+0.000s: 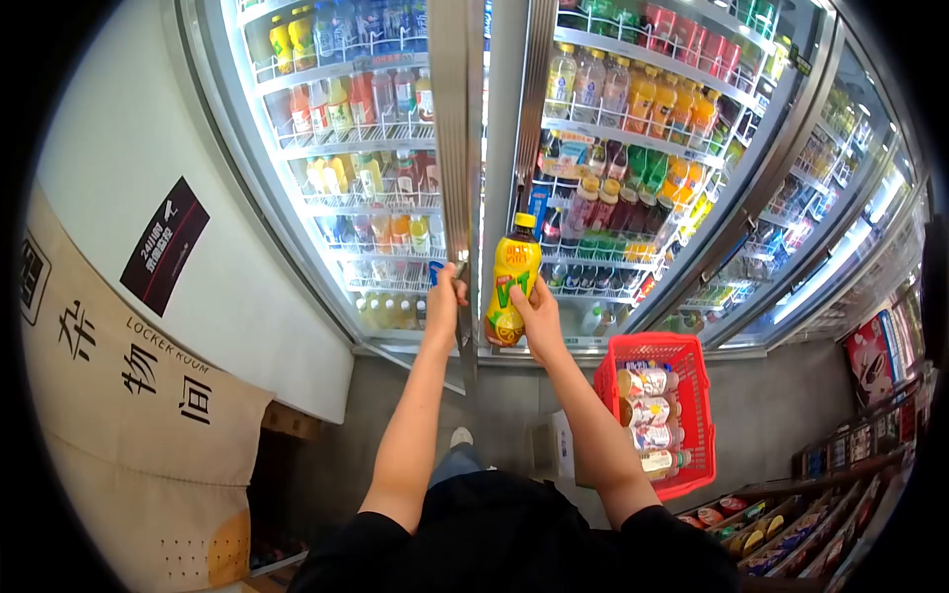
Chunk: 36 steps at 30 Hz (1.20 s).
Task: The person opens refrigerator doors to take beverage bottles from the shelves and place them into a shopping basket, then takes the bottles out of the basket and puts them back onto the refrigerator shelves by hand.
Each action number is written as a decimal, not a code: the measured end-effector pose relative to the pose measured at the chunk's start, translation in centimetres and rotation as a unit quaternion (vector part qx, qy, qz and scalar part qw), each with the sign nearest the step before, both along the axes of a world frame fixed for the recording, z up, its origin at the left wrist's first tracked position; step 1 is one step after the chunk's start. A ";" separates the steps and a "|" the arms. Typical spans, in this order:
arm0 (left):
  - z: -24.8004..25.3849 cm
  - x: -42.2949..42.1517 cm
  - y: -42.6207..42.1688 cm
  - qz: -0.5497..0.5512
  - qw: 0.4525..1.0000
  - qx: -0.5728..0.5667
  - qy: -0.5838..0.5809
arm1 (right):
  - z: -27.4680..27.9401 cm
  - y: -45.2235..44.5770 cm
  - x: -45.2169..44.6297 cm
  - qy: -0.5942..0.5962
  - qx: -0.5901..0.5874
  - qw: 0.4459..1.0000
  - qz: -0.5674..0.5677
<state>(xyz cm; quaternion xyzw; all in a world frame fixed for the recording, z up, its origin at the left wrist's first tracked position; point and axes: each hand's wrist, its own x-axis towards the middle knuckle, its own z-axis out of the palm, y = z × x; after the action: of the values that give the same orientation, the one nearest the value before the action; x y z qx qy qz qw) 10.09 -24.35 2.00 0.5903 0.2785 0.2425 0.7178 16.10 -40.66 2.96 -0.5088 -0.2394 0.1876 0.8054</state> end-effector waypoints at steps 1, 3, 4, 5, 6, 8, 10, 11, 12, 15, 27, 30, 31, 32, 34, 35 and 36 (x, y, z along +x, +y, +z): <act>0.5 -1.6 -0.5 0.015 1.000 -0.003 0.000 | -0.1 -0.3 -0.5 0.004 -0.002 1.000 0.000; 0.2 -4.4 -0.9 0.030 1.000 0.000 0.004 | -0.1 -0.7 -1.5 -0.002 0.018 1.000 0.024; 0.4 -5.8 -1.2 0.034 0.999 -0.007 -0.006 | 0.2 -0.9 -2.3 0.002 0.025 0.999 0.032; 0.3 -7.1 -1.2 0.038 0.999 -0.012 -0.015 | 0.2 -1.0 -2.9 0.003 0.024 0.999 0.035; 0.1 -8.5 -1.2 0.046 0.999 -0.016 -0.017 | 0.1 -1.0 -3.5 -0.001 0.028 0.999 0.038; -0.5 -11.6 -0.8 0.068 0.997 -0.025 -0.032 | -0.4 -1.1 -4.9 -0.005 0.033 0.998 0.058; 0.4 -14.9 -1.4 0.123 0.989 -0.061 -0.064 | -0.1 -1.3 -6.7 0.007 0.019 0.997 0.075; 1.3 -16.7 -2.2 0.171 0.979 -0.077 -0.078 | 0.0 -1.2 -7.5 0.013 0.009 0.996 0.087; 1.0 -17.5 -2.4 0.272 0.957 0.035 -0.098 | -0.3 -1.0 -8.2 0.017 0.010 0.995 0.098; 1.3 -21.0 -4.0 0.433 0.857 0.263 -0.090 | -0.7 -0.7 -10.1 0.009 0.010 0.993 0.117; 3.8 -15.7 0.3 -0.055 0.982 0.181 -0.022 | -0.2 0.0 -12.6 0.000 0.007 0.991 0.137; 4.3 -15.0 2.8 -0.064 0.990 0.125 -0.029 | 0.3 1.6 -12.6 -0.004 -0.001 0.988 0.152; 4.6 -15.0 2.8 -0.063 0.990 0.126 -0.029 | 0.2 2.1 -12.5 -0.005 -0.001 0.988 0.153; 4.7 -15.1 2.6 -0.069 0.988 0.135 -0.036 | 0.0 2.7 -12.5 0.002 -0.003 0.987 0.158; 4.0 -15.1 2.7 -0.077 0.989 0.119 -0.036 | 0.1 3.6 -12.5 0.009 -0.005 0.987 0.163; 3.8 -15.2 3.0 -0.077 0.989 0.118 -0.036 | 0.1 3.9 -12.6 0.013 -0.008 0.986 0.163; 3.8 -15.3 3.0 -0.075 0.988 0.128 -0.035 | 0.0 4.2 -12.7 0.017 -0.012 0.986 0.164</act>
<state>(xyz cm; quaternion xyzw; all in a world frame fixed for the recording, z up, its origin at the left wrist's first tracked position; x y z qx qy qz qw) -5.26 -21.32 5.78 0.6878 0.1750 0.2422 0.6615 3.42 -36.50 2.98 -0.4695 -0.3032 0.3285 0.7614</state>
